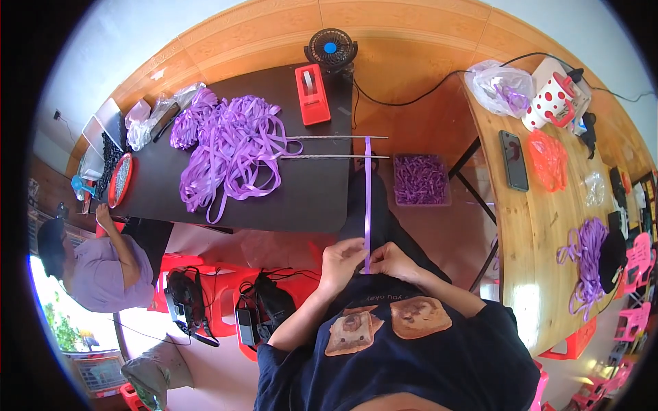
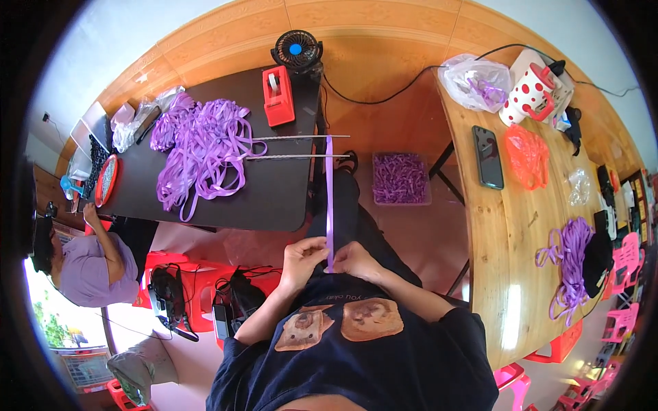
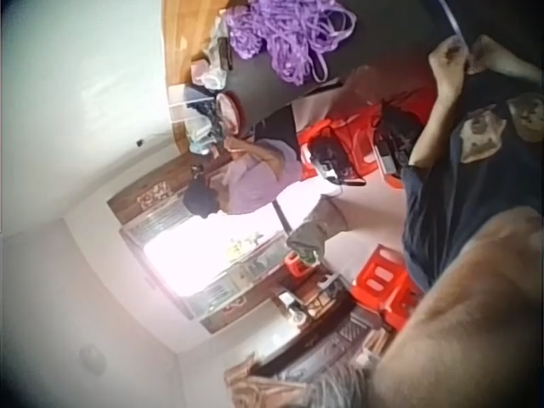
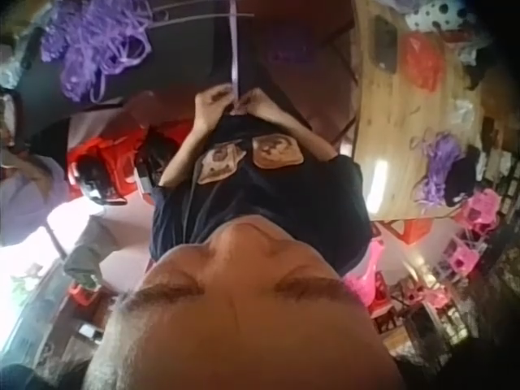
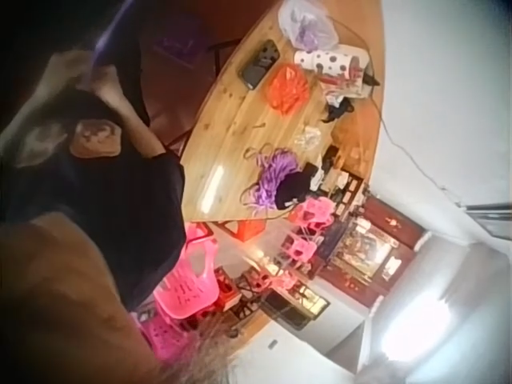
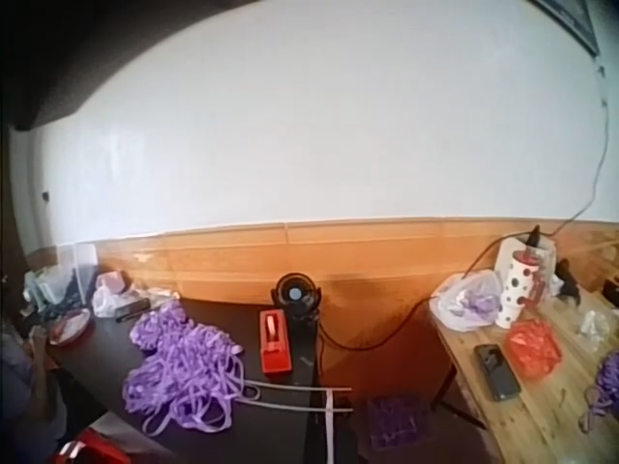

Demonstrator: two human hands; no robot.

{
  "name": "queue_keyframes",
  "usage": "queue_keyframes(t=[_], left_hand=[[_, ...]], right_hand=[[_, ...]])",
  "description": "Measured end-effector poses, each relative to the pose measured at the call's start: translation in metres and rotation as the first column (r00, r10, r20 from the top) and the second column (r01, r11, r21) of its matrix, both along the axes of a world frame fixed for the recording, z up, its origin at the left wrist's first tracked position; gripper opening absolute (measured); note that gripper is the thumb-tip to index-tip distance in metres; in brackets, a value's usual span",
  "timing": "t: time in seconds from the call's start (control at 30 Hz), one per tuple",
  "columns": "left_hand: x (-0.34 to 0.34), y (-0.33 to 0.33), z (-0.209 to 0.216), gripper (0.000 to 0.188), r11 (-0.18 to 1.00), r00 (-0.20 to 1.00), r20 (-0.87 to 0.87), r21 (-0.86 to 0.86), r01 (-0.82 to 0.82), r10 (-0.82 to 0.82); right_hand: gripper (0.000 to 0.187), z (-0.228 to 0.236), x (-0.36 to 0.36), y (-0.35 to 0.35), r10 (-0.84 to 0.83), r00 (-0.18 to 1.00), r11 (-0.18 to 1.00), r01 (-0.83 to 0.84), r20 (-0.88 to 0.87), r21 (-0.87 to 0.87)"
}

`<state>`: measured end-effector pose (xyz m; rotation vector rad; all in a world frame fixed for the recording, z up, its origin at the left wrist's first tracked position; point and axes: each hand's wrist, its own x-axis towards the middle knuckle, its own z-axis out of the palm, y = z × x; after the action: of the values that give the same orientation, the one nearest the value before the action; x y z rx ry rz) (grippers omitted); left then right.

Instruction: Assemble purple ribbon straps by wrapping them around a metal fixture to measure and fold them.

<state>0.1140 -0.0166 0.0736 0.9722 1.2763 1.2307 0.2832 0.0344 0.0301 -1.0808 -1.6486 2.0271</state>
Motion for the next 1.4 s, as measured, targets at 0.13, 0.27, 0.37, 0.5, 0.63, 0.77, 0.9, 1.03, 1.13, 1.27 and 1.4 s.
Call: queue_keyframes(t=[0.13,0.27,0.37,0.5,0.63,0.77,0.9,1.03,1.13,1.27,1.4], left_hand=[[-0.003,-0.008,-0.008,0.02,0.99,0.991,-0.102,-0.114,0.079,-0.09],[-0.007,-0.01,-0.01,0.016,0.979,0.985,-0.034,-0.121,0.162,-0.167],[-0.007,-0.004,0.001,0.015,0.977,0.961,-0.185,-0.089,0.193,-0.207],[-0.004,0.006,-0.002,0.016,0.988,0.915,-0.378,0.016,0.154,-0.137],[0.001,0.018,-0.007,0.018,0.999,0.91,-0.415,0.049,-0.008,0.027],[0.016,0.035,-0.001,0.016,0.992,0.973,-0.195,0.021,-0.122,0.124],[0.03,0.047,-0.01,0.014,0.955,0.934,0.205,-0.016,-0.295,0.292],[0.033,0.055,-0.018,0.016,0.95,0.918,0.257,-0.001,-0.313,0.303],[0.031,0.057,-0.014,0.016,0.95,0.911,0.27,-0.075,-0.304,0.312],[0.027,0.051,-0.005,0.011,0.956,0.93,0.221,-0.067,-0.286,0.293],[0.024,0.05,0.011,0.012,0.967,0.948,0.193,-0.045,-0.251,0.254]], right_hand=[[0.013,0.005,0.002,0.0,0.021,0.997,1.0,-0.021,0.071,0.012],[0.014,0.014,0.002,0.001,0.038,0.99,0.999,-0.039,0.137,0.005],[0.015,0.011,0.004,0.001,0.063,0.985,0.998,-0.066,0.16,0.014],[0.02,0.007,0.003,0.0,0.053,0.995,0.997,-0.057,0.08,0.047],[0.022,0.019,0.002,0.004,0.164,0.975,0.974,-0.185,0.153,0.132],[0.024,0.027,0.004,0.006,0.168,0.956,0.953,-0.22,0.242,0.207],[0.036,0.02,0.005,0.008,0.174,0.949,0.888,-0.266,0.262,0.375],[0.021,0.021,0.007,0.012,0.183,0.93,0.667,-0.357,0.32,0.655],[0.023,0.023,0.009,0.013,0.15,0.91,0.633,-0.389,0.387,0.669],[0.023,0.033,0.027,0.04,0.025,0.94,0.782,-0.231,0.341,0.579],[0.033,0.071,0.021,0.082,-0.423,0.897,0.33,0.025,0.124,0.944]])
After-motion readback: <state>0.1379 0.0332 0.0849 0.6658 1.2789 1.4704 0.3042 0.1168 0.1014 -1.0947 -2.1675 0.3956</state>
